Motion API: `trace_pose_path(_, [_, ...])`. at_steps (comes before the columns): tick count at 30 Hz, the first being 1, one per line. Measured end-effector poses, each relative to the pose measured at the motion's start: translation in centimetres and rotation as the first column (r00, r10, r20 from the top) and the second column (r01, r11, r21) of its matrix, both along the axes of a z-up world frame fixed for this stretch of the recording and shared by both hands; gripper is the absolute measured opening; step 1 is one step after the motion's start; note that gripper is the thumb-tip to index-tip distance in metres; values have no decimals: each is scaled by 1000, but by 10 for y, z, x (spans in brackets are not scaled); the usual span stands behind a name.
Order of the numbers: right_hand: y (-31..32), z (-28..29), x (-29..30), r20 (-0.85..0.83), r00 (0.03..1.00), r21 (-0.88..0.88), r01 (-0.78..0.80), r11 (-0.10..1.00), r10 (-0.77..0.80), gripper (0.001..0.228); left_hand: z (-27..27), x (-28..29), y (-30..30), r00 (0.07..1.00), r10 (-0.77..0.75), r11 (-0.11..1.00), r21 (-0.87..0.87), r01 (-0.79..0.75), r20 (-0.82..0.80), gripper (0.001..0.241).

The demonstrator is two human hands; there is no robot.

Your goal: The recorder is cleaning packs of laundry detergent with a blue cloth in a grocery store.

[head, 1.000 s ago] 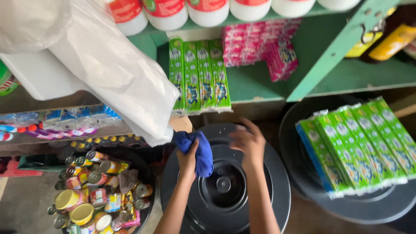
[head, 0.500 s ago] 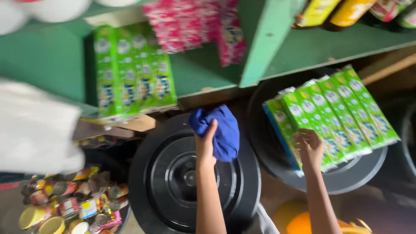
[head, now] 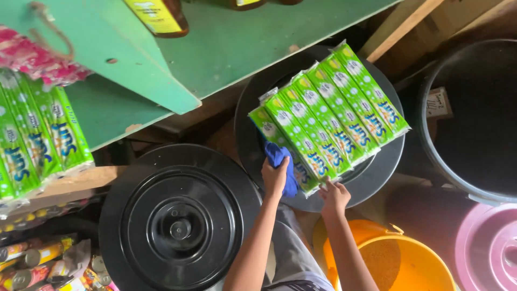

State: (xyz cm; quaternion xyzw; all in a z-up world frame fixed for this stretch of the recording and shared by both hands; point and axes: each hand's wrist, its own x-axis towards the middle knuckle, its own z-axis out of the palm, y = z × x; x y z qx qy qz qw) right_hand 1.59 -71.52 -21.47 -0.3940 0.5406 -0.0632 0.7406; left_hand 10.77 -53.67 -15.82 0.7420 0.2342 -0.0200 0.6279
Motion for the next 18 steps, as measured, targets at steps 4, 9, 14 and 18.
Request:
trace_pose_path(4, [9, -5, 0, -83, 994, -260, -87, 962, 68, 12, 16, 6, -22, 985, -81, 996, 14, 84, -153, 45])
trace_pose_path(9, [45, 43, -25, 16, 985, -520, -138, 843, 171, 17, 24, 10, -28, 937, -112, 872, -486, -67, -331, 42])
trace_pose_path(14, [47, 152, -8, 286, 957, 81, -71, 994, 45, 24, 21, -12, -7, 959, -209, 798, -600, 53, -193, 33])
trace_pose_path(18, [43, 160, -15, 366, 912, 378, -326, 867, 184, 55, 80, -44, 20, 958, -282, 845, -462, 270, 44, 34])
